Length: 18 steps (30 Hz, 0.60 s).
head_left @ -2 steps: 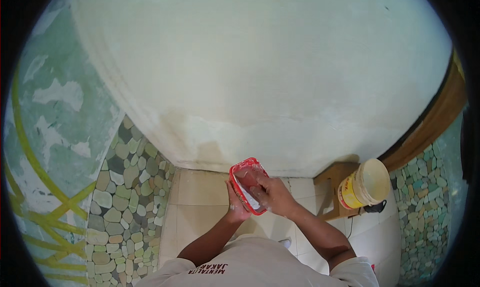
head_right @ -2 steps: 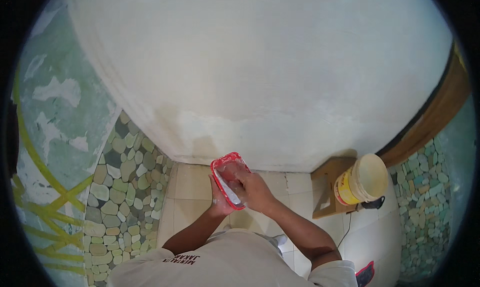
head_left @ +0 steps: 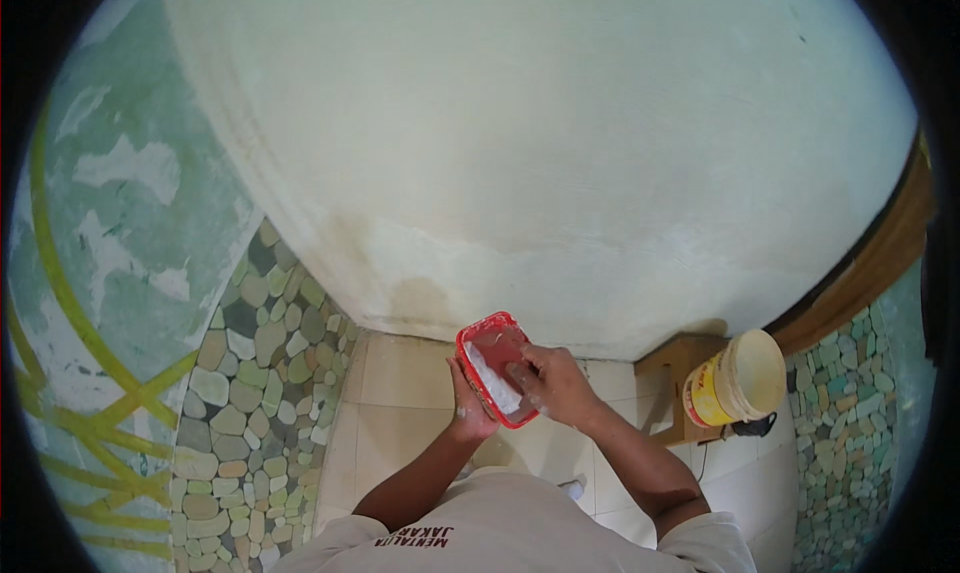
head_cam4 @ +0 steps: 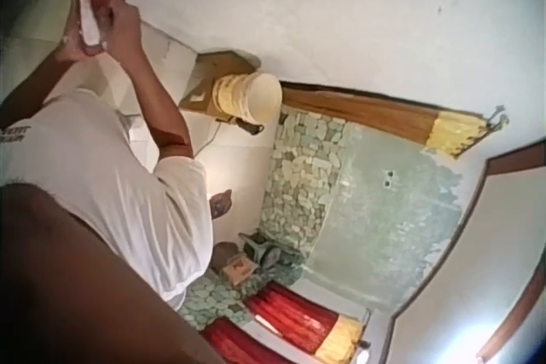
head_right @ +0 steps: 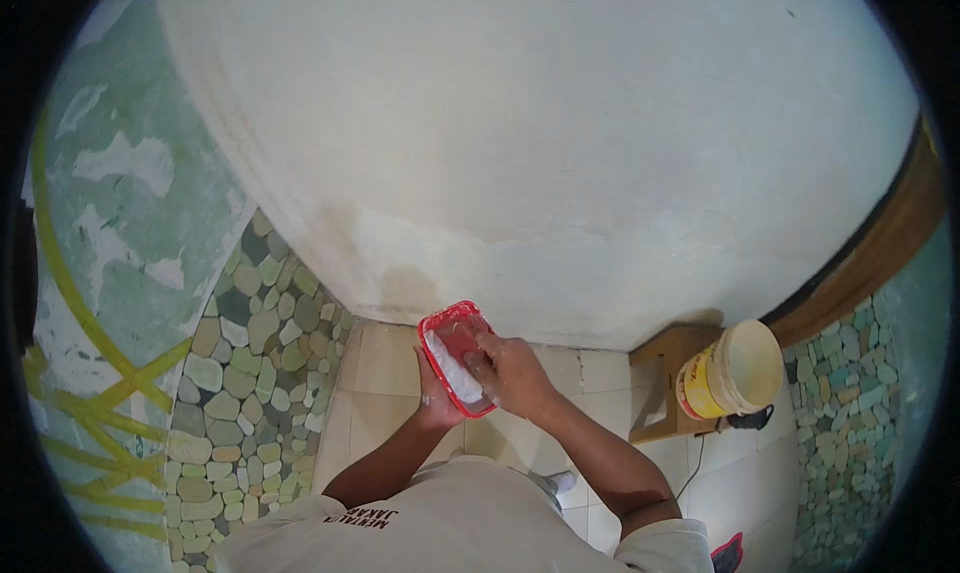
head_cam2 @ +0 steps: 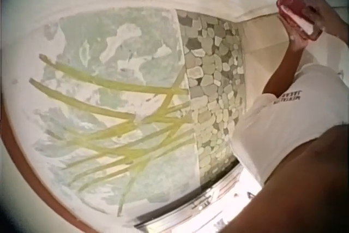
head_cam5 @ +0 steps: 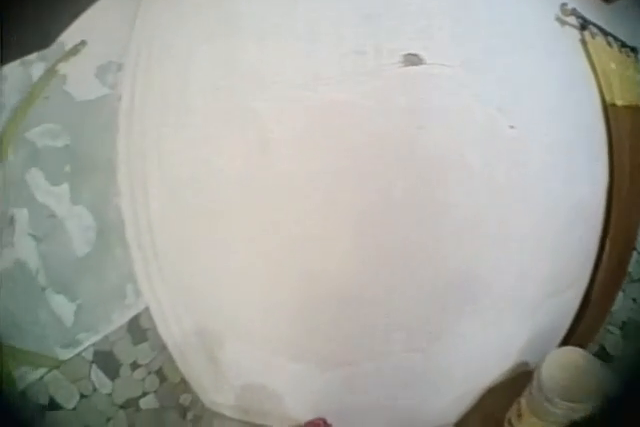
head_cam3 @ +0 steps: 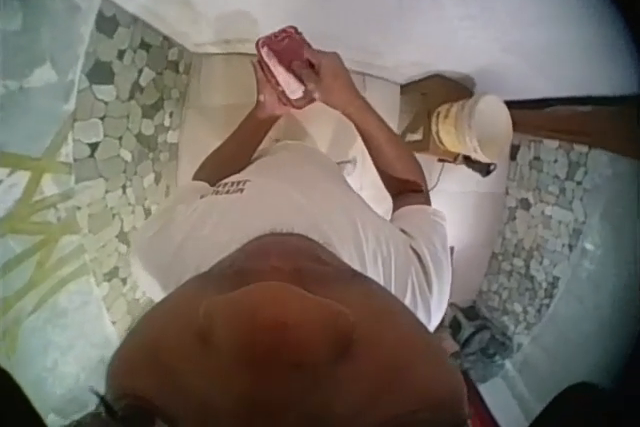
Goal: Applying plaster or compound to a wall using a putty knife/brush.
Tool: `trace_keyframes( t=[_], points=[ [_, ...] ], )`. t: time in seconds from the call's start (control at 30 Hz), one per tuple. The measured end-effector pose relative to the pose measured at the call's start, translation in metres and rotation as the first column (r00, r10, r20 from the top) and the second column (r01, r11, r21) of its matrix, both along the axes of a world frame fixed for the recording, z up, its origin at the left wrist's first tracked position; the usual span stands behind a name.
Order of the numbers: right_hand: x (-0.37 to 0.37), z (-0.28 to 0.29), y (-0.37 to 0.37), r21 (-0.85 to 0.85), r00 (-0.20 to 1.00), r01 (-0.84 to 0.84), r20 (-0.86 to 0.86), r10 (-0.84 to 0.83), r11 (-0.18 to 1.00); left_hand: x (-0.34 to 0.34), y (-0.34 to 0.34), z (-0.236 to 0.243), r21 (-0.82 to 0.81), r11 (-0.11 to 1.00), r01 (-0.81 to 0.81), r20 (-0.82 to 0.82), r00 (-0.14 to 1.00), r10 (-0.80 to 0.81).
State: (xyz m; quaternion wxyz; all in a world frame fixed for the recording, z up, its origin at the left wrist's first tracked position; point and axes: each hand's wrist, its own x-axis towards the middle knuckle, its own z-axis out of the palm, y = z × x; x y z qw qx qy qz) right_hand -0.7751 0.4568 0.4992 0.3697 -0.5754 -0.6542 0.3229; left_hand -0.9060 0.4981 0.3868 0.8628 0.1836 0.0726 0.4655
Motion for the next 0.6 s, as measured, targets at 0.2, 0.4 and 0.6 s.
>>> trace_keyframes(
  t=[0.2, 0.4, 0.6],
  points=[
    [-0.087, -0.007, 0.05, 0.166, 0.964, -0.102, 0.261, 0.056, 0.981, -0.09, 0.042, -0.002, -0.062, 0.994, -0.084, 0.02, 0.996, 0.086],
    [-0.14, -0.007, 0.094, -0.026, 0.953, -0.302, -0.04, 0.301, 0.953, -0.149, 0.065, -0.027, -0.203, 0.949, -0.241, -0.082, 0.97, 0.228],
    [-0.172, -0.04, 0.144, 0.251, 0.925, -0.316, 0.297, 0.238, 0.915, -0.177, 0.104, -0.025, -0.227, 0.907, -0.355, -0.111, 0.935, 0.338]
  ],
)
